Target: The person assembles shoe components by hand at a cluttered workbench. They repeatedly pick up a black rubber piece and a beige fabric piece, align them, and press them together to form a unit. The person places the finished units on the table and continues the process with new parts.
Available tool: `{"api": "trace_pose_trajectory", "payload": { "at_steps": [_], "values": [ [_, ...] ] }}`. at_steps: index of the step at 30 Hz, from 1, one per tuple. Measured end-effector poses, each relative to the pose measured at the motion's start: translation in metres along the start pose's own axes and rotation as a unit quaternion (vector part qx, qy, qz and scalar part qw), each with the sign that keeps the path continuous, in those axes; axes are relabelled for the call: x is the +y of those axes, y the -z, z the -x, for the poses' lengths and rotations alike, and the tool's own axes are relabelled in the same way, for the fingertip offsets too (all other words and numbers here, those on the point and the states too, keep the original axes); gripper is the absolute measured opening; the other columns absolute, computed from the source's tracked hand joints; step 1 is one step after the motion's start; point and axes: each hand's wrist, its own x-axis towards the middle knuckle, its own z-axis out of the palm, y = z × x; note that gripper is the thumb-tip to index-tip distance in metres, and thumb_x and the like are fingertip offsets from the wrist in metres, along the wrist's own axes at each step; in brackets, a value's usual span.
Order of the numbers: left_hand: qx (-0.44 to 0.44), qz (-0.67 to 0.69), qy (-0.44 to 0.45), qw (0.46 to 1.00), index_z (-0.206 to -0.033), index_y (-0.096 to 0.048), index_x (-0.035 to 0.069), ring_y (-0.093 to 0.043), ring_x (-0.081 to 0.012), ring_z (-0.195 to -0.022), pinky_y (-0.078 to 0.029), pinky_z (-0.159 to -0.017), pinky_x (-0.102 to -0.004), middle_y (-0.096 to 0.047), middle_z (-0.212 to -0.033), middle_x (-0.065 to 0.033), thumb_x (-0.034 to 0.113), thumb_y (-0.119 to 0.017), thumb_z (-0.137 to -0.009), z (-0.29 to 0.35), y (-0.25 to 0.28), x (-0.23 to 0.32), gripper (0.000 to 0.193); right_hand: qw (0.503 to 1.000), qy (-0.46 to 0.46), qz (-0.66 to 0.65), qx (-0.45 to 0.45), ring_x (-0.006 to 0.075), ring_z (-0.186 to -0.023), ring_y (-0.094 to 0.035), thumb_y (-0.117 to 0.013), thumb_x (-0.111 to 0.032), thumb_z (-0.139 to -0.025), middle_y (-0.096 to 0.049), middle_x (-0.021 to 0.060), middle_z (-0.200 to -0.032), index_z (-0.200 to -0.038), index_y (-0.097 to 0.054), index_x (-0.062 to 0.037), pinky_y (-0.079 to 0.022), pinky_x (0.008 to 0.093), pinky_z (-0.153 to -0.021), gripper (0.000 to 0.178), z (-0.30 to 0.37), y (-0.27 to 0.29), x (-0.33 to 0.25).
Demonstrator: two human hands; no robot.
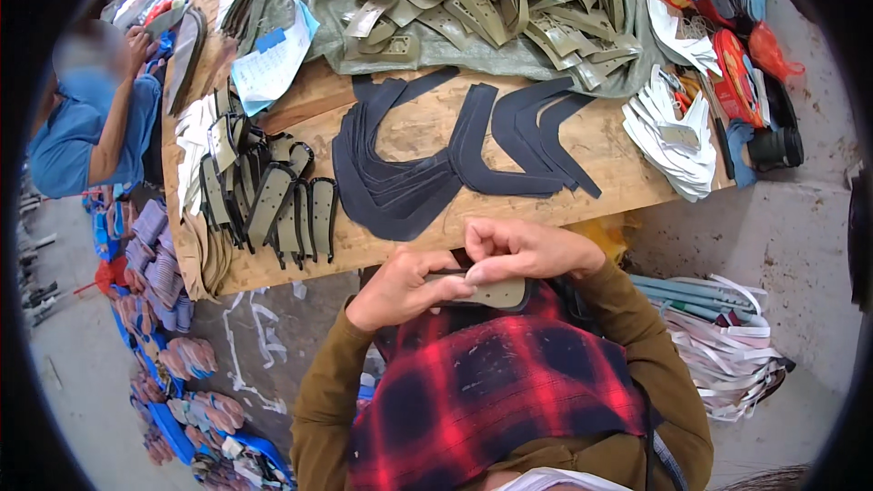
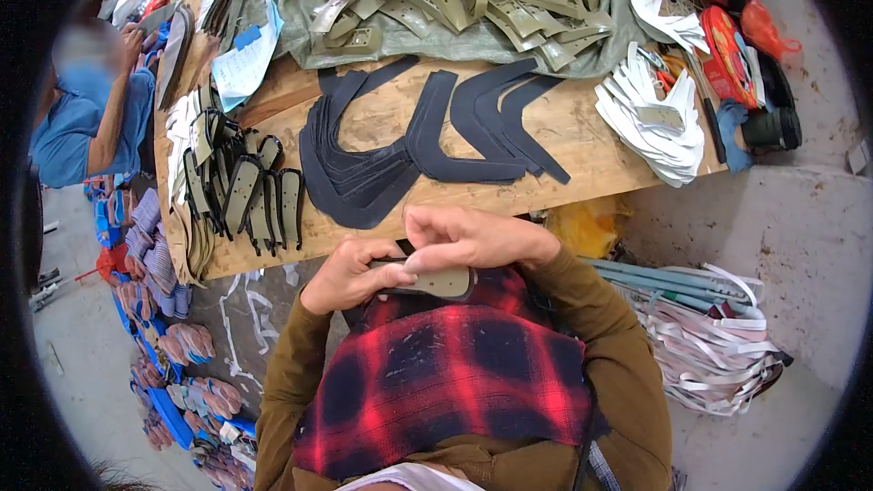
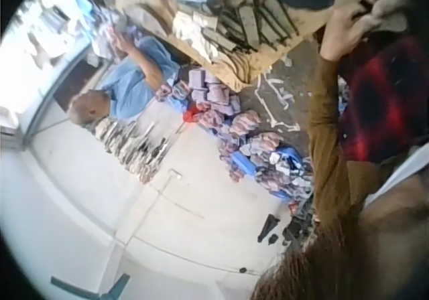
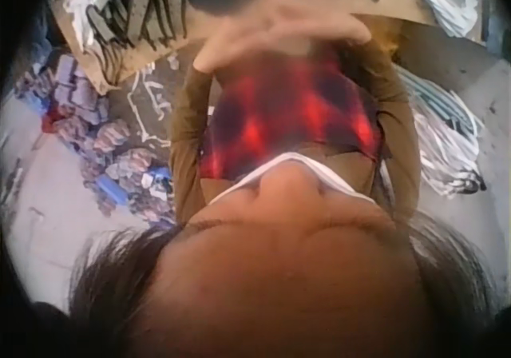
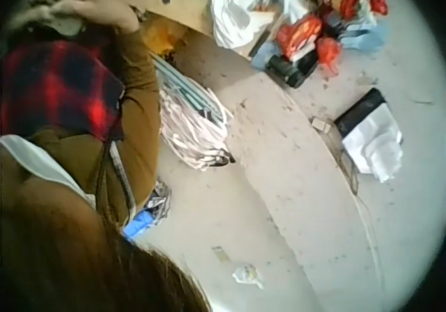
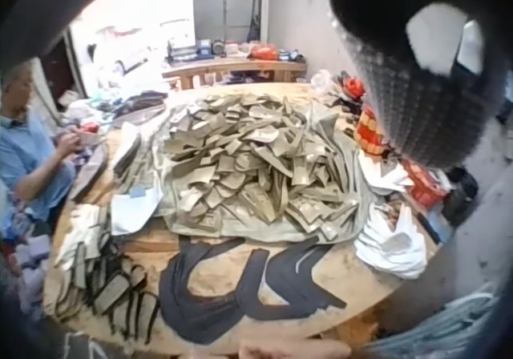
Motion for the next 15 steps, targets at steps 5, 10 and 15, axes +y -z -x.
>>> {"api": "trace_pose_trajectory", "payload": {
  "at_steps": [5, 10, 15],
  "values": [
    [0.085, 0.103, 0.095, 0.986, -0.089, -0.069, -0.001, -0.055, -0.0057, -0.053, -0.042, -0.048, -0.0244, -0.059, -0.062, -0.0012, 0.019, -0.071, -0.089, 0.009, -0.007, 0.002, 0.02, 0.978, -0.018, -0.192, 0.081, 0.0042, -0.074, -0.044, -0.062, -0.019, -0.095, -0.047, -0.0048, -0.081, -0.09, -0.049, -0.0088, -0.039, 0.022, -0.065, 0.017, -0.002, -0.003, -0.008],
    [0.154, 0.145, 0.089, 0.973, -0.087, -0.069, 0.001, -0.053, -0.0038, -0.053, -0.038, -0.046, -0.0213, -0.061, -0.064, 0.0008, 0.018, -0.07, -0.091, 0.009, -0.019, 0.005, 0.018, 0.958, 0.002, -0.27, 0.098, 0.0029, -0.072, -0.047, -0.062, -0.02, -0.097, -0.047, -0.0031, -0.085, -0.091, -0.047, -0.009, -0.041, 0.0196, -0.059, 0.019, -0.006, -0.001, -0.015],
    [0.224, 0.191, 0.063, 0.953, -0.093, -0.067, 0.001, -0.052, -0.0031, -0.049, -0.038, -0.043, -0.0199, -0.061, -0.065, 0.0004, 0.017, -0.067, -0.093, 0.004, -0.035, -0.005, 0.017, 0.945, 0.005, -0.292, 0.147, 0.0065, -0.056, -0.052, -0.061, -0.022, -0.096, -0.049, 0.0007, -0.085, -0.093, -0.045, -0.0073, -0.045, 0.0195, -0.037, 0.023, -0.013, 0.001, -0.018]
  ]
}}
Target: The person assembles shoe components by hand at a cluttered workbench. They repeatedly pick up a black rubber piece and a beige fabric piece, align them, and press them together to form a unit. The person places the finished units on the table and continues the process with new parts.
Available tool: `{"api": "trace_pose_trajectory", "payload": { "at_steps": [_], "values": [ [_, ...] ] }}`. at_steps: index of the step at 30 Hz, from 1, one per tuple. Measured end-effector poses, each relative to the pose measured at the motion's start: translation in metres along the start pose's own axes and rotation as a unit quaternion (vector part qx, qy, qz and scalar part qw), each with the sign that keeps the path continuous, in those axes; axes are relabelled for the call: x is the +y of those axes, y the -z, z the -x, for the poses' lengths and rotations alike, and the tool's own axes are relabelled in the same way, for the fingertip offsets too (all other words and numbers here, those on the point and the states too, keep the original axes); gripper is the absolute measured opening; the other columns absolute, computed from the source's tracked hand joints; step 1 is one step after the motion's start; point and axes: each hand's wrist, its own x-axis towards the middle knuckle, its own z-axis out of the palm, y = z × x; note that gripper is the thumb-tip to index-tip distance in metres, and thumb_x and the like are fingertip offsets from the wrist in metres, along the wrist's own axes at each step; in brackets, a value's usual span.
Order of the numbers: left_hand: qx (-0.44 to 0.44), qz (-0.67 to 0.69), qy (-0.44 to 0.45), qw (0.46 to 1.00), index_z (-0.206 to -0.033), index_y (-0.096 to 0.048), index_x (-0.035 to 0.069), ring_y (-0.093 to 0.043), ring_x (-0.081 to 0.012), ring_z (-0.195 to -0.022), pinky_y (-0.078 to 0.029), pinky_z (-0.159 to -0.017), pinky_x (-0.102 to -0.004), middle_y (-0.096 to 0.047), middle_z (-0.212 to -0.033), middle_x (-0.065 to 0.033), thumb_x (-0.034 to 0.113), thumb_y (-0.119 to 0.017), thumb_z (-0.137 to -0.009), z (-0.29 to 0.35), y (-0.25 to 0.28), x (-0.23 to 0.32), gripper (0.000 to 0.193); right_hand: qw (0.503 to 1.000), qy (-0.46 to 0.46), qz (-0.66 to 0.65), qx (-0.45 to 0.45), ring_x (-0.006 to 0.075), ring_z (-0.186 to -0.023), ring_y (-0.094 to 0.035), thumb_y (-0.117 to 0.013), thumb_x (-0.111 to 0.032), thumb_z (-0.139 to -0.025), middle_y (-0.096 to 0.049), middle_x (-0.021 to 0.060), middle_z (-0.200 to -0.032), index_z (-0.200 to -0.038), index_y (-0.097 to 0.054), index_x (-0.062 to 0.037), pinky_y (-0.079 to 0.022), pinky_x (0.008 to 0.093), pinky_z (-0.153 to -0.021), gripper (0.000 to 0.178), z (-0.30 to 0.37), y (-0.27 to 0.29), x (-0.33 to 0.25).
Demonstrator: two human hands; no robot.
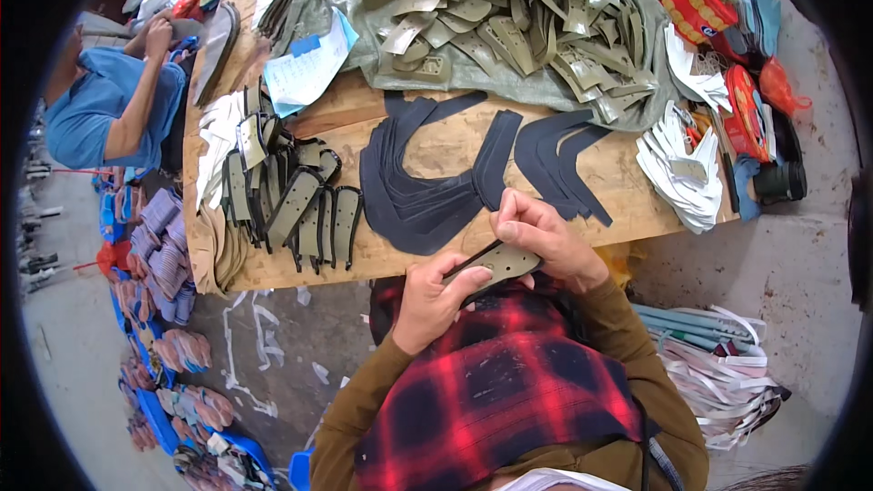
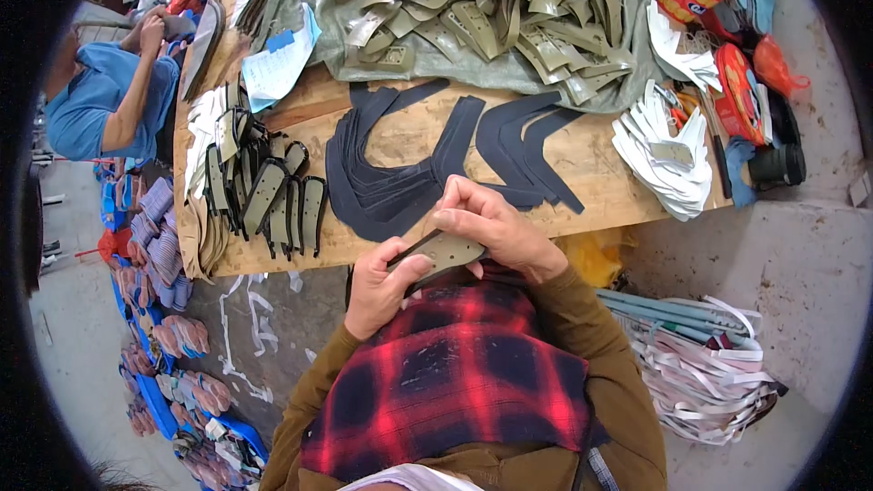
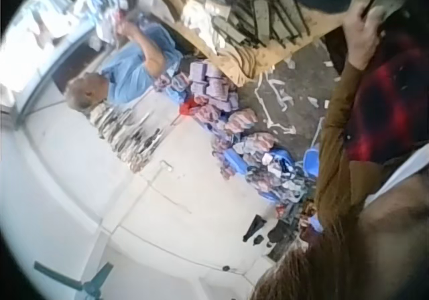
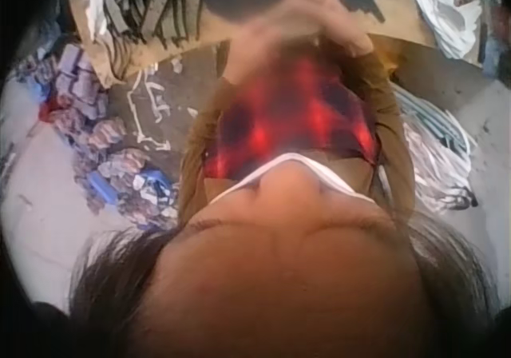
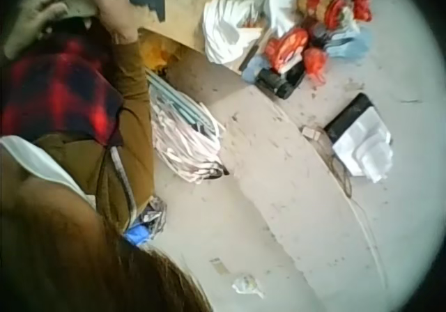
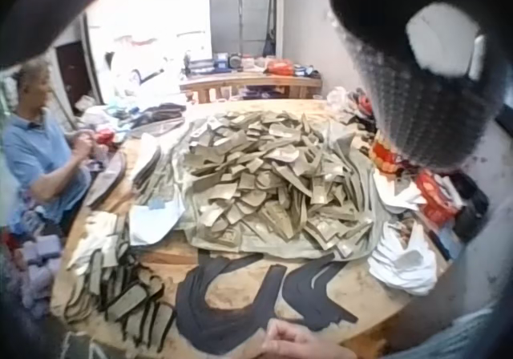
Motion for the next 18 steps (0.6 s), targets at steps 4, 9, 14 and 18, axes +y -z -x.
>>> {"api": "trace_pose_trajectory", "payload": {
  "at_steps": [4, 9, 14, 18],
  "values": [
    [0.06, 0.109, 0.035, 0.992, -0.094, -0.066, 0.001, -0.051, -0.0039, -0.05, -0.04, -0.044, -0.0202, -0.06, -0.066, 0.001, 0.019, -0.067, -0.095, -0.004, -0.011, 0.001, 0.018, 0.999, 0.044, -0.009, 0.029, 0.005, -0.052, -0.052, -0.054, -0.028, -0.101, -0.054, 0.0012, -0.081, -0.097, -0.048, -0.008, -0.038, 0.0182, -0.036, 0.021, -0.005, -0.002, 0.005],
    [0.147, 0.059, -0.083, 0.984, -0.094, -0.063, 0.002, -0.052, -0.0032, -0.054, -0.041, -0.046, -0.0208, -0.059, -0.068, 0.0014, 0.021, -0.064, -0.097, -0.011, -0.034, -0.009, 0.02, 0.936, 0.255, 0.204, 0.131, 0.0065, -0.073, -0.051, -0.041, -0.037, -0.106, -0.053, 0.0011, -0.085, -0.097, -0.055, -0.0059, -0.042, 0.0233, -0.063, 0.035, -0.039, 0.004, 0.025],
    [0.169, 0.009, -0.116, 0.979, -0.092, -0.061, 0.005, -0.05, -0.0024, -0.05, -0.036, -0.042, -0.0189, -0.058, -0.068, 0.0021, 0.029, -0.061, -0.099, -0.018, -0.028, -0.02, 0.025, 0.949, 0.251, 0.038, 0.189, 0.0103, -0.082, -0.051, -0.038, -0.041, -0.106, -0.056, 0.0058, -0.098, -0.116, -0.048, -0.0036, -0.043, 0.0242, -0.076, 0.04, -0.044, -0.01, 0.063],
    [0.14, 0.169, -0.037, 0.975, -0.084, -0.058, 0.009, -0.043, -0.0048, -0.043, -0.029, -0.038, -0.0228, -0.05, -0.059, 0.0031, 0.044, -0.05, -0.102, -0.028, -0.02, -0.018, 0.039, 0.94, 0.28, 0.118, 0.153, 0.0147, -0.094, -0.055, -0.046, -0.034, -0.104, -0.053, 0.0113, -0.119, -0.14, -0.025, -0.005, -0.047, 0.0267, -0.083, 0.051, -0.039, -0.034, 0.075]
  ]
}}
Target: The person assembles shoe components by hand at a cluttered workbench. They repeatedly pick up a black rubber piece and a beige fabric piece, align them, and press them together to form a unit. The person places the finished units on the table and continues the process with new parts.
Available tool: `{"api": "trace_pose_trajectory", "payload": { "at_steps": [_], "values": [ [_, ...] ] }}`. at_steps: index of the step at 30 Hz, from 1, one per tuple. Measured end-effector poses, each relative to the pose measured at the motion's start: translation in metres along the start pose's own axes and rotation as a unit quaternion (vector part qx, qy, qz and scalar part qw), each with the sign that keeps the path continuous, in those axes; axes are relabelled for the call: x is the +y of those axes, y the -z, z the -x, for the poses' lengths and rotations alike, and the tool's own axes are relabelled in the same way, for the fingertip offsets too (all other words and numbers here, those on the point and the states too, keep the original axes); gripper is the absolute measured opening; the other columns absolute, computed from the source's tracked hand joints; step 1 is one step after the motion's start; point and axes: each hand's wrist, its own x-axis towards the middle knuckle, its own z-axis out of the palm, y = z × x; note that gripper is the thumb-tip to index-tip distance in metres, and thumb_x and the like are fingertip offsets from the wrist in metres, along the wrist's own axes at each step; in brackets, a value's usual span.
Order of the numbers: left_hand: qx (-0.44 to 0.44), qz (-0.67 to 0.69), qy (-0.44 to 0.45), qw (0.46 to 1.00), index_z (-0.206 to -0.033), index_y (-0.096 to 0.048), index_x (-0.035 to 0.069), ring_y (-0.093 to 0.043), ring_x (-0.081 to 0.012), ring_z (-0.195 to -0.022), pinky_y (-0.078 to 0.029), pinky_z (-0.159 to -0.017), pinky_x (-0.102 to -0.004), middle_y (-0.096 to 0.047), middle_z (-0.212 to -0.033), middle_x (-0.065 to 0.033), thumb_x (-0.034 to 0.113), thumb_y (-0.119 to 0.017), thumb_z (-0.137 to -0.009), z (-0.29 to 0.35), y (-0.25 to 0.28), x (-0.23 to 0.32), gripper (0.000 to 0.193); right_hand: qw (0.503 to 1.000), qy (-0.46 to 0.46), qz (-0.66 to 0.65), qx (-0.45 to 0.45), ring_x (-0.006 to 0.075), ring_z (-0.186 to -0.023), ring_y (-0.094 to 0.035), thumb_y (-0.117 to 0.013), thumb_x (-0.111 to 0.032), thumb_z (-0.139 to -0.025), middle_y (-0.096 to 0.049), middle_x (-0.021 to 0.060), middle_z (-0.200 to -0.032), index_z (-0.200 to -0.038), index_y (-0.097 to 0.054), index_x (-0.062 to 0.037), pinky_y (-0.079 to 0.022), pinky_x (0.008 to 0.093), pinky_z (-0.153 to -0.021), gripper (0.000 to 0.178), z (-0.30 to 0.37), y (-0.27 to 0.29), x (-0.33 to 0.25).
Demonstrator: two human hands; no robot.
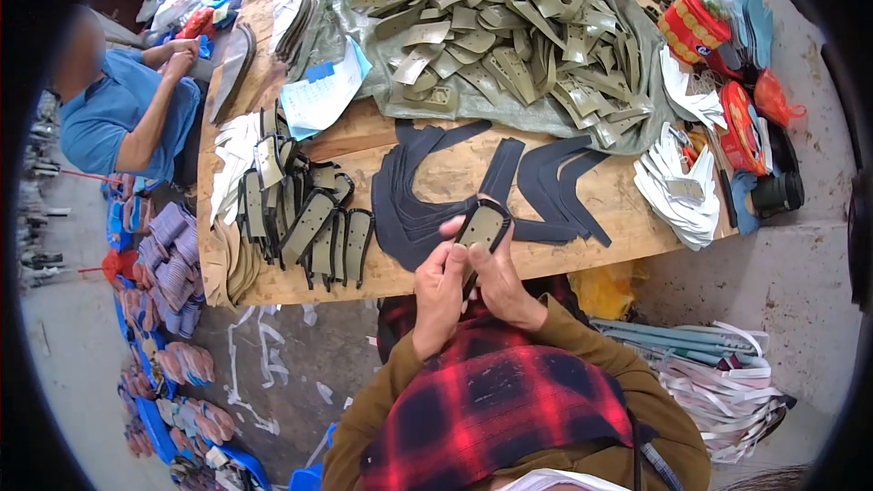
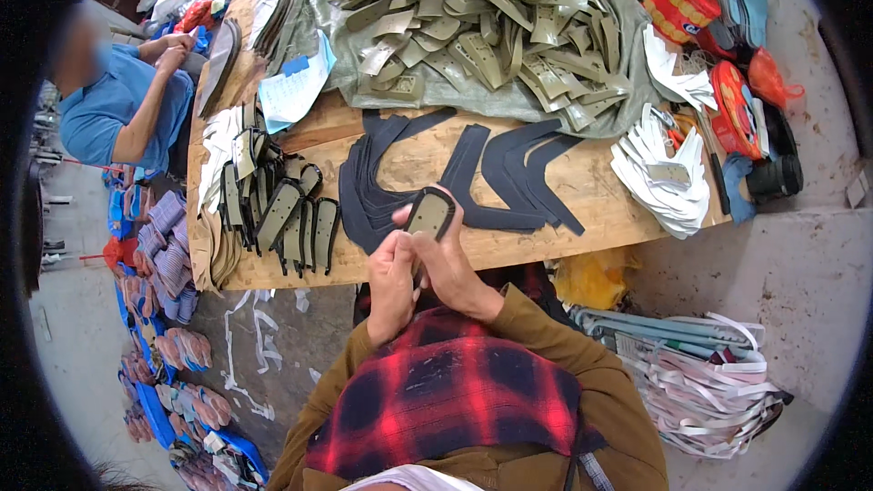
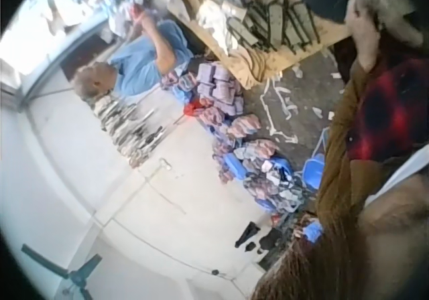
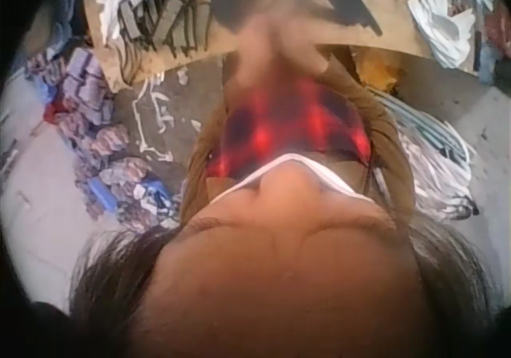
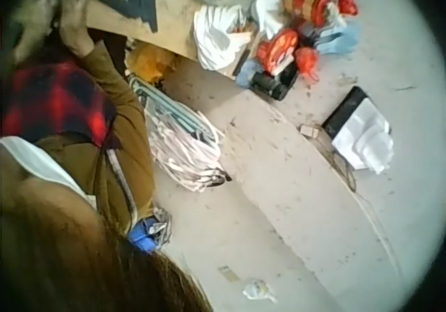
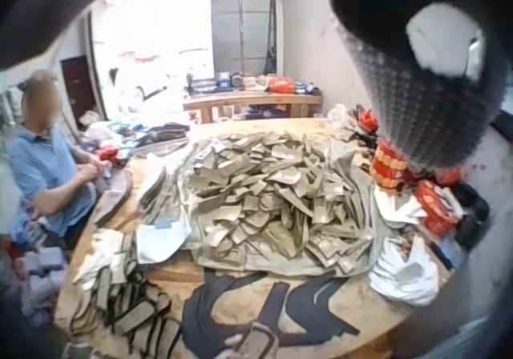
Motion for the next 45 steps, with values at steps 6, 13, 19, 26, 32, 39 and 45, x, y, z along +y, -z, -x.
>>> {"api": "trace_pose_trajectory", "payload": {
  "at_steps": [6, 13, 19, 26, 32, 39, 45],
  "values": [
    [-0.229, 0.299, 0.289, 0.88, -0.079, -0.052, 0.009, -0.029, -0.0075, -0.039, -0.027, -0.041, -0.0227, -0.036, -0.052, 0.0029, 0.066, -0.03, -0.098, -0.001, 0.015, 0.004, 0.064, 0.992, -0.098, -0.039, -0.074, 0.007, -0.09, -0.052, -0.052, -0.031, -0.102, -0.056, -0.0003, -0.097, -0.117, -0.055, -0.0068, -0.043, 0.0208, -0.081, 0.028, -0.026, 0.046, -0.03],
    [-0.272, 0.119, 0.274, 0.915, -0.128, -0.05, 0.0, -0.062, -0.0166, -0.078, -0.056, -0.07, -0.0307, -0.06, -0.092, -0.0084, 0.056, -0.031, -0.102, 0.005, 0.019, 0.024, 0.065, 0.978, -0.204, 0.0, -0.033, -0.0013, -0.065, -0.045, -0.057, -0.025, -0.1, -0.051, -0.0089, -0.073, -0.091, -0.057, -0.0114, -0.037, 0.0177, -0.056, 0.017, -0.023, 0.047, -0.038],
    [-0.277, 0.097, 0.277, 0.915, -0.125, -0.048, -0.001, -0.06, -0.0151, -0.076, -0.051, -0.06, -0.0263, -0.057, -0.094, -0.0078, 0.025, -0.045, -0.103, 0.011, 0.017, 0.025, 0.034, 0.952, -0.304, 0.009, -0.025, 0.0001, -0.062, -0.046, -0.065, -0.022, -0.094, -0.053, -0.0049, -0.074, -0.094, -0.056, -0.0074, -0.037, 0.0182, -0.05, 0.017, -0.019, 0.041, -0.039],
    [-0.244, 0.067, 0.286, 0.924, -0.108, -0.051, 0.001, -0.059, -0.0142, -0.063, -0.043, -0.043, -0.0222, -0.057, -0.084, -0.0067, 0.013, -0.053, -0.098, 0.011, 0.024, 0.015, 0.016, 0.957, -0.276, 0.066, -0.051, 0.0089, -0.08, -0.053, -0.072, -0.012, -0.083, -0.051, 0.0033, -0.096, -0.126, -0.038, -0.0048, -0.048, 0.0241, -0.068, 0.056, 0.005, 0.028, -0.038],
    [-0.242, 0.082, 0.3, 0.919, -0.113, -0.053, 0.0, -0.058, -0.0136, -0.059, -0.042, -0.039, -0.0217, -0.057, -0.082, -0.0063, 0.01, -0.055, -0.096, 0.01, 0.026, 0.018, 0.02, 0.959, -0.266, 0.049, -0.083, 0.0092, -0.087, -0.054, -0.067, -0.015, -0.089, -0.051, 0.0039, -0.103, -0.142, -0.032, -0.006, -0.048, 0.025, -0.073, 0.064, 0.0, 0.034, -0.047],
    [-0.237, 0.07, 0.319, 0.915, -0.125, -0.051, -0.003, -0.057, -0.0129, -0.059, -0.043, -0.04, -0.0217, -0.057, -0.082, -0.0058, 0.013, -0.055, -0.097, 0.009, 0.024, 0.023, 0.032, 0.967, -0.24, 0.066, -0.059, 0.0072, -0.072, -0.059, -0.052, -0.023, -0.102, -0.06, 0.0023, -0.088, -0.119, -0.058, 0.003, -0.047, 0.0227, -0.065, 0.032, -0.003, 0.058, -0.034],
    [-0.198, 0.025, 0.276, 0.94, -0.124, -0.052, -0.001, -0.056, -0.0103, -0.057, -0.04, -0.04, -0.0202, -0.058, -0.08, -0.0041, 0.024, -0.051, -0.1, 0.019, 0.033, 0.025, 0.035, 0.974, -0.211, 0.044, -0.064, 0.0104, -0.096, -0.056, -0.053, -0.018, -0.101, -0.061, 0.0064, -0.101, -0.133, -0.05, 0.0003, -0.046, 0.0262, -0.085, 0.037, 0.023, 0.039, -0.02]
  ]
}}
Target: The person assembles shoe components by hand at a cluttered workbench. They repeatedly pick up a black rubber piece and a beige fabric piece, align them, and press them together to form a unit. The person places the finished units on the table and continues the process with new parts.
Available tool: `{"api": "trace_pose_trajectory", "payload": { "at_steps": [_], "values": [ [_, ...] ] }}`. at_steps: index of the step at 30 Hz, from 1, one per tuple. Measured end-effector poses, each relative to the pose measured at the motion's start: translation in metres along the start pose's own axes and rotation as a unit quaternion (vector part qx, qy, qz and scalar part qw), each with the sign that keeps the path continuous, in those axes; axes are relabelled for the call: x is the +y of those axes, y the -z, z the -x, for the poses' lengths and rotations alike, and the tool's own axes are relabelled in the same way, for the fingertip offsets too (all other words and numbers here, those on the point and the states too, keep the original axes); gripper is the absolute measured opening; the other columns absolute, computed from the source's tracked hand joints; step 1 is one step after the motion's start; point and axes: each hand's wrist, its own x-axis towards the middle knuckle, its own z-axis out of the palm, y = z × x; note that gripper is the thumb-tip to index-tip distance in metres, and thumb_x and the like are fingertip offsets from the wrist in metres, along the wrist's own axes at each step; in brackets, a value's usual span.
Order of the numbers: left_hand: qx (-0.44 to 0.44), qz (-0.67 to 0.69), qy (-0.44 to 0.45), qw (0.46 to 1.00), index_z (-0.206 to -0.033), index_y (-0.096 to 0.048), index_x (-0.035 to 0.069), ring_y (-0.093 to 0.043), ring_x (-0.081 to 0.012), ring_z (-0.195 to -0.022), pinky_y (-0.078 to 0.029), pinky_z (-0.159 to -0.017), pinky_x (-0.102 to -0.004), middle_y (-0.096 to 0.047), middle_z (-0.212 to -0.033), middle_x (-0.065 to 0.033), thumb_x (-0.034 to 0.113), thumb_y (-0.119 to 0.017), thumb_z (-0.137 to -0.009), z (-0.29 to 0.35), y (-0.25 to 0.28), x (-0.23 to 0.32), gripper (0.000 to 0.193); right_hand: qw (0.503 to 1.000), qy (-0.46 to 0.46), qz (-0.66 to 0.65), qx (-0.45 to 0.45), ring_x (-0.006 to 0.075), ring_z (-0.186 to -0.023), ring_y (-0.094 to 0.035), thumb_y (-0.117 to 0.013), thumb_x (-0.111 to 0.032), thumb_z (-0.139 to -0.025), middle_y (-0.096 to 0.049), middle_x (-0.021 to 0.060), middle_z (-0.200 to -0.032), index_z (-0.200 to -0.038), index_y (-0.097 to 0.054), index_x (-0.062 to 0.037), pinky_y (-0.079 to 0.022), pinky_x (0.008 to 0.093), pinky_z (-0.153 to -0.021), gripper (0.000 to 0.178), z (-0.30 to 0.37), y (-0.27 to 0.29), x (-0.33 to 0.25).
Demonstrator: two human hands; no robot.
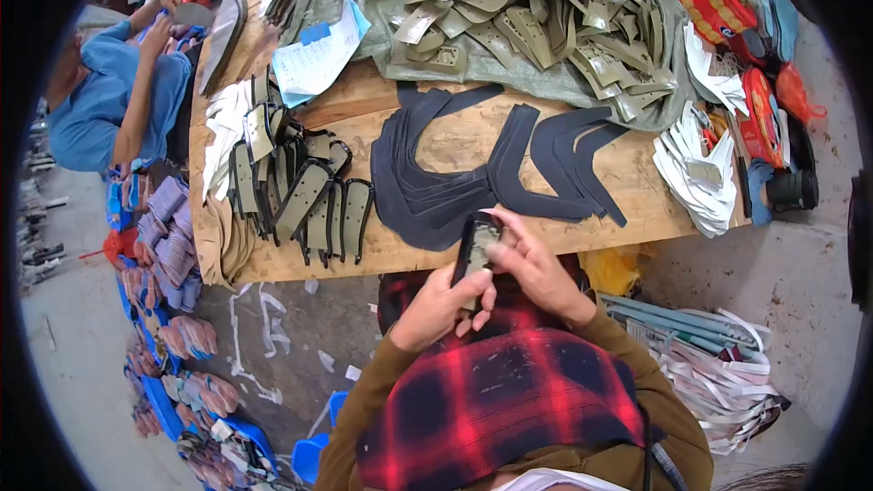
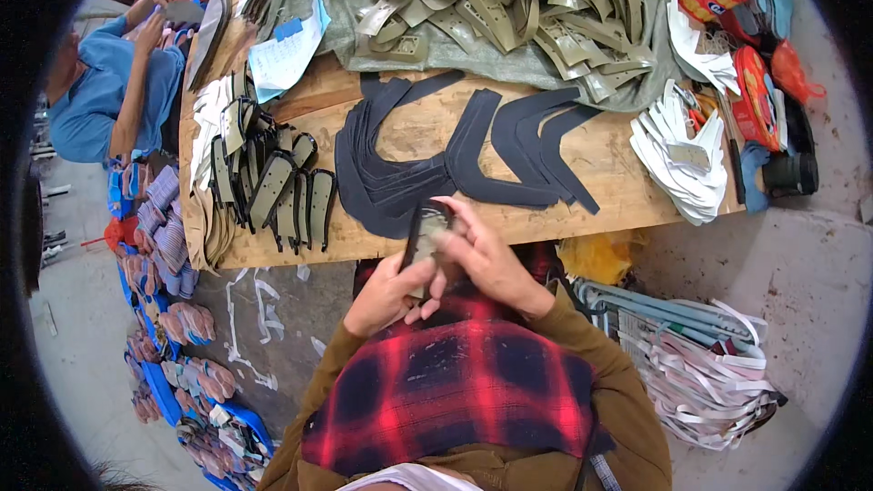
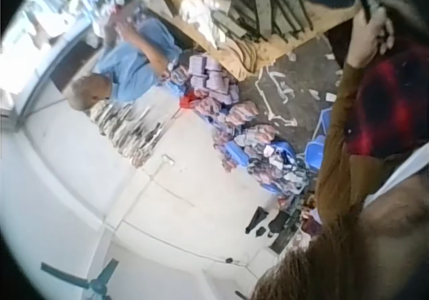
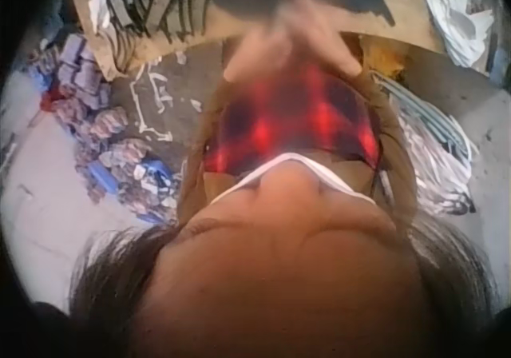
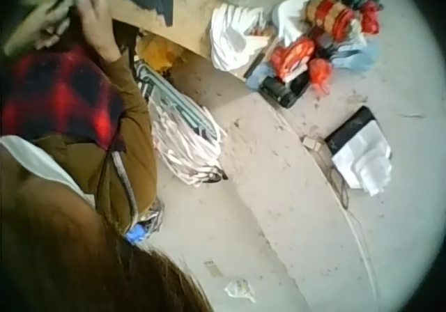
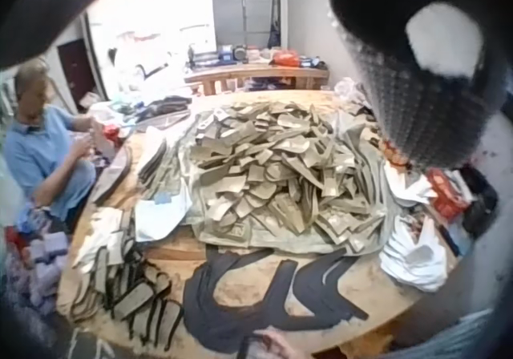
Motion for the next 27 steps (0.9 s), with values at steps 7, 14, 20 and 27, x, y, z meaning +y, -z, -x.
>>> {"api": "trace_pose_trajectory", "payload": {
  "at_steps": [7, 14, 20, 27],
  "values": [
    [0.43, -0.429, -0.343, 0.717, -0.142, -0.042, -0.003, -0.056, -0.0224, -0.088, -0.044, -0.078, -0.0312, -0.059, -0.103, -0.0153, 0.029, -0.053, -0.098, 0.043, 0.078, 0.069, 0.056, 0.882, 0.198, 0.39, 0.178, 0.0279, -0.083, -0.062, -0.067, -0.01, -0.087, -0.064, 0.013, -0.091, -0.11, -0.062, -0.002, -0.049, 0.0358, -0.071, 0.025, -0.024, 0.017, -0.029],
    [0.489, -0.619, -0.458, 0.41, -0.137, -0.05, 0.003, -0.055, -0.0334, -0.114, -0.045, -0.095, -0.0406, -0.055, -0.131, -0.018, 0.025, -0.067, -0.091, 0.047, 0.079, 0.096, 0.053, 0.734, 0.261, 0.601, 0.175, 0.0297, -0.085, -0.055, -0.07, -0.011, -0.08, -0.055, 0.0101, -0.087, -0.089, -0.059, -0.0043, -0.044, 0.0397, -0.073, 0.016, -0.036, 0.037, -0.008],
    [0.223, -0.333, -0.382, 0.833, -0.12, -0.061, 0.002, -0.059, -0.0116, -0.085, -0.05, -0.076, -0.0262, -0.063, -0.107, -0.0086, 0.008, -0.062, -0.093, -0.008, 0.028, 0.01, 0.028, 0.743, 0.292, 0.571, 0.19, 0.0294, -0.078, -0.055, -0.068, -0.007, -0.08, -0.054, 0.0092, -0.081, -0.084, -0.057, -0.0053, -0.043, 0.0398, -0.069, 0.012, -0.039, 0.045, -0.006],
    [-0.032, 0.099, -0.171, 0.98, -0.126, -0.052, -0.004, -0.065, -0.0198, -0.103, -0.057, -0.081, -0.0332, -0.064, -0.116, -0.0124, 0.032, -0.048, -0.104, -0.044, -0.011, 0.0, 0.043, 0.687, 0.432, 0.577, 0.096, 0.0279, -0.085, -0.06, -0.072, -0.006, -0.075, -0.063, 0.0083, -0.095, -0.094, -0.064, -0.0062, -0.045, 0.0383, -0.075, 0.02, -0.012, 0.019, -0.057]
  ]
}}
